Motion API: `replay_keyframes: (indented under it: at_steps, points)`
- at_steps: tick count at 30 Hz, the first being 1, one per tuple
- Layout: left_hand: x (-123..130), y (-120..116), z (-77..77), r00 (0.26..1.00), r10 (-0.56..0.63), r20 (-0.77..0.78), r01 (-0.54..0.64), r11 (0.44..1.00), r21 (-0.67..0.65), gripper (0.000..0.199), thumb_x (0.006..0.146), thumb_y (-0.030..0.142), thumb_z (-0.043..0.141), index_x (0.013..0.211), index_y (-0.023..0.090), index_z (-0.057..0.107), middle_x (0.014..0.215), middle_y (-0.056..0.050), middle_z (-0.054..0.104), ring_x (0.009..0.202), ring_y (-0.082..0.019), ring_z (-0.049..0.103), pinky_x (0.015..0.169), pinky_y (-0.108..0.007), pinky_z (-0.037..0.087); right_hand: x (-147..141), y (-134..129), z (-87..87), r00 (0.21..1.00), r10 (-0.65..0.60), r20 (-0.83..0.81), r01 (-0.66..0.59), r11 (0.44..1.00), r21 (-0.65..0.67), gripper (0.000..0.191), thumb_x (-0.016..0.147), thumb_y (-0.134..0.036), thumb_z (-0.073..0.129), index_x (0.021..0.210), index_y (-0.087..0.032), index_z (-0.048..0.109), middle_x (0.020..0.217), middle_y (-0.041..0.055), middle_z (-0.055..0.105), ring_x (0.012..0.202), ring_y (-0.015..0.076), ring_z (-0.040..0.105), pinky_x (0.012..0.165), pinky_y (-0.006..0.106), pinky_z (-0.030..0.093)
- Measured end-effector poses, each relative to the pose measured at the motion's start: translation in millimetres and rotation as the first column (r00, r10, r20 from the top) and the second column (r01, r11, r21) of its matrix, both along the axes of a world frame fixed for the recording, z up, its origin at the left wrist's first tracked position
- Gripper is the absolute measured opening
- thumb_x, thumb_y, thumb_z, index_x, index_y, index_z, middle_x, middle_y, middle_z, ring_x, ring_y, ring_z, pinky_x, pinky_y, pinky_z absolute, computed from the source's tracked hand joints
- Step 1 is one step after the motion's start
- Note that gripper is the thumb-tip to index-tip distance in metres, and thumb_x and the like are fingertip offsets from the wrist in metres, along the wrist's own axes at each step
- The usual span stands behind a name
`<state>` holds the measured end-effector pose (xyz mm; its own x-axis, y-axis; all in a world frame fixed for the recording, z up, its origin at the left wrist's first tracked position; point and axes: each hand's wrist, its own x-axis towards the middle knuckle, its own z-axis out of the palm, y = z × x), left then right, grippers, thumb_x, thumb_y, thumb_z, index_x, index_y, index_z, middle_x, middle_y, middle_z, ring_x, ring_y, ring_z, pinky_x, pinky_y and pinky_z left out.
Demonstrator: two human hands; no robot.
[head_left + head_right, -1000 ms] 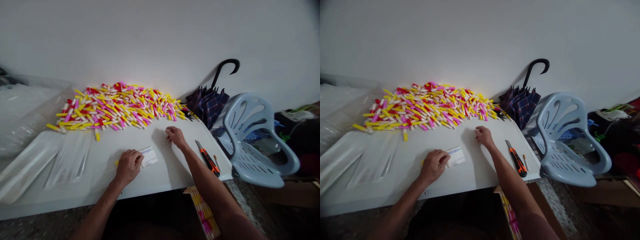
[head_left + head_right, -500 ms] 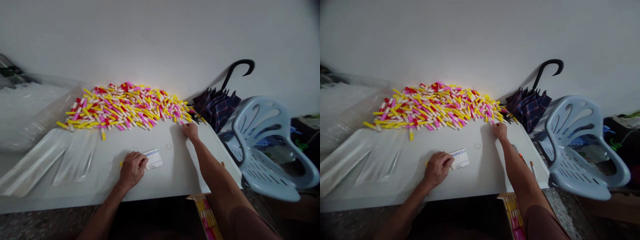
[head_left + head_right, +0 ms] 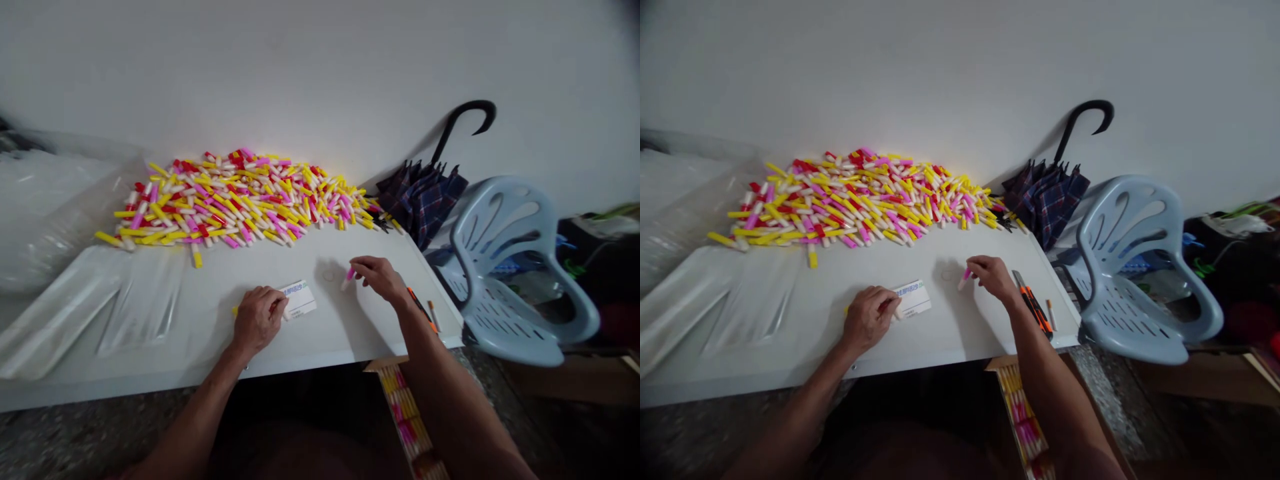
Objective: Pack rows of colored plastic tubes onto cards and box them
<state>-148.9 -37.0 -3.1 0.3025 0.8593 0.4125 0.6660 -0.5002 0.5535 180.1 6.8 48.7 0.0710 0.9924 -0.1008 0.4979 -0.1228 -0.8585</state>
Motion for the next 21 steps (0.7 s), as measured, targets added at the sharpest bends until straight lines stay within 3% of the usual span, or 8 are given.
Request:
replay_keyframes:
  at_steps: [3,5,8,11,14,17,19,21]
  points:
    - [0.0,0.2,0.0,1.000,0.011,-0.005,-0.011,1.000,0.009,0.022,0.102,0.033,0.055,0.085,0.024,0.064,0.083,-0.002,0.070,0.084,-0.022,0.061,0.082,-0.039,0.043,-9.9,19.1,-1.3,0.940,-0.022,0.340,0.005,0.999,0.050,0.030,0.090,-0.034,0.069,0.113,-0.017,0.076,0.090,0.0079,0.078,0.080,0.0204,0.069,0.070,0.029,0.051]
    - [0.2,0.1,-0.6,1.000,0.009,0.000,-0.009,1.000,0.011,0.021,0.102,0.032,0.055,0.085,0.023,0.064,0.083,-0.002,0.069,0.084,-0.022,0.061,0.082,-0.039,0.043,-23.1,17.0,-5.5,0.881,-0.078,0.467,0.049,0.996,0.074,0.036,0.091,-0.039,0.072,0.120,-0.017,0.072,0.094,0.0093,0.078,0.086,0.0219,0.070,0.075,0.029,0.048]
    - [0.2,-0.4,-1.3,1.000,0.004,0.012,-0.004,1.000,0.011,0.022,0.102,0.033,0.056,0.085,0.023,0.065,0.084,-0.003,0.070,0.085,-0.022,0.061,0.082,-0.039,0.043,-40.4,-5.5,-16.5,0.833,-0.074,0.549,0.082,0.997,0.010,0.037,0.093,-0.045,0.070,0.119,-0.019,0.070,0.092,0.0091,0.077,0.085,0.0233,0.069,0.072,0.029,0.044]
    - [0.2,-1.0,-1.3,0.999,0.019,0.027,-0.019,1.000,0.019,0.023,0.103,0.033,0.055,0.085,0.023,0.066,0.084,-0.003,0.070,0.085,-0.022,0.061,0.082,-0.039,0.043,-44.5,-32.1,-28.7,0.793,-0.118,0.598,0.122,0.992,0.034,0.025,0.097,-0.036,0.063,0.114,-0.019,0.072,0.092,0.0097,0.076,0.084,0.0236,0.068,0.072,0.029,0.043]
    - [0.6,-2.0,-0.9,0.999,0.026,0.043,-0.027,0.999,0.034,0.022,0.103,0.032,0.055,0.086,0.023,0.066,0.084,-0.003,0.070,0.085,-0.022,0.060,0.083,-0.039,0.044,-38.2,-49.9,-35.1,0.793,-0.134,0.595,0.079,0.990,0.119,0.022,0.099,-0.032,0.057,0.101,-0.018,0.074,0.095,0.0116,0.074,0.083,0.0232,0.067,0.077,0.031,0.045]
    - [0.9,-3.2,-0.6,0.998,0.026,0.055,-0.028,0.999,0.041,0.022,0.104,0.031,0.054,0.087,0.023,0.066,0.085,-0.003,0.070,0.086,-0.022,0.061,0.084,-0.039,0.044,-32.3,-60.2,-29.4,0.886,-0.125,0.447,0.046,0.982,0.182,0.025,0.099,-0.035,0.057,0.100,-0.019,0.076,0.094,0.0102,0.074,0.081,0.0224,0.067,0.079,0.032,0.048]
    - [0.8,-3.9,-0.5,0.998,0.026,0.058,-0.029,0.999,0.044,0.022,0.104,0.031,0.053,0.088,0.023,0.066,0.087,-0.004,0.071,0.086,-0.022,0.061,0.085,-0.039,0.044,-33.8,-63.7,-20.0,0.950,-0.071,0.304,0.019,0.986,0.168,0.026,0.096,-0.040,0.062,0.102,-0.020,0.077,0.092,0.0078,0.075,0.080,0.0221,0.067,0.076,0.032,0.050]
    - [0.6,-4.4,-0.2,0.998,0.024,0.066,-0.027,0.998,0.049,0.023,0.104,0.032,0.053,0.087,0.023,0.067,0.087,-0.004,0.071,0.087,-0.022,0.061,0.086,-0.039,0.045,-42.3,-64.1,-10.1,0.972,0.053,0.228,-0.086,0.987,0.137,0.023,0.094,-0.041,0.067,0.100,-0.022,0.079,0.091,0.0056,0.076,0.078,0.0214,0.067,0.073,0.031,0.049]
